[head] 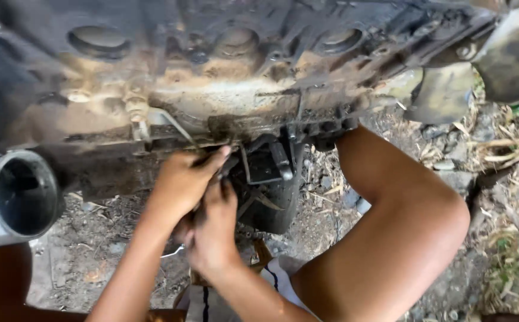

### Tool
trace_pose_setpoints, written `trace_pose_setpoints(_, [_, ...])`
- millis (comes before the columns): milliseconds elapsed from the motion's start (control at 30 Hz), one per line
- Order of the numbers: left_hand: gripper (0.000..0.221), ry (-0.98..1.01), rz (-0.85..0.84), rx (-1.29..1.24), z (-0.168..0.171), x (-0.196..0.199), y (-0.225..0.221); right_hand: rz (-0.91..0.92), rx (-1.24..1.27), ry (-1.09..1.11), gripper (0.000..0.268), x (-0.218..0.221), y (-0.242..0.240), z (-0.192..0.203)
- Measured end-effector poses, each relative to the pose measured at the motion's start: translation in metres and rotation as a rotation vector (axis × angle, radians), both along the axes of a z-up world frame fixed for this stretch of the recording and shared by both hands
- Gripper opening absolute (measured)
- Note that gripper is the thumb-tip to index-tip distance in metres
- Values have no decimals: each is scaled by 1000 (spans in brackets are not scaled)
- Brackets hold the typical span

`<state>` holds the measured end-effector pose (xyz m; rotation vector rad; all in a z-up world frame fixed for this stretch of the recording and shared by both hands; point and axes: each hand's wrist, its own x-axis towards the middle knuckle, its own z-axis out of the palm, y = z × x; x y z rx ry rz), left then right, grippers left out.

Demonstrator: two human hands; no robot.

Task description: Scraping grime and old gasket material off an engine block using a hand tool

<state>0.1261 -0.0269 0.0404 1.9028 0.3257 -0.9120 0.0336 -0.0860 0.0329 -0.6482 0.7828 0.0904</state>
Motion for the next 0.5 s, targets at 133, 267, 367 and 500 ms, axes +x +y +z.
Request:
trace_pose_setpoints(133, [60, 52, 160, -17, 48, -29, 22, 109, 68, -120, 29, -20, -8, 19])
trace_pose_setpoints(267, [52, 2, 24, 149, 59, -39, 30, 15, -17, -114, 34, 11, -12, -1])
trace_pose_setpoints(367, [51, -83, 113, 101, 66, -49, 47, 20, 131, 55, 35, -5, -11, 37])
trace_pose_setpoints(500, [48, -284, 139, 102, 65, -60, 66, -1, 36, -76, 37, 13, -18, -8])
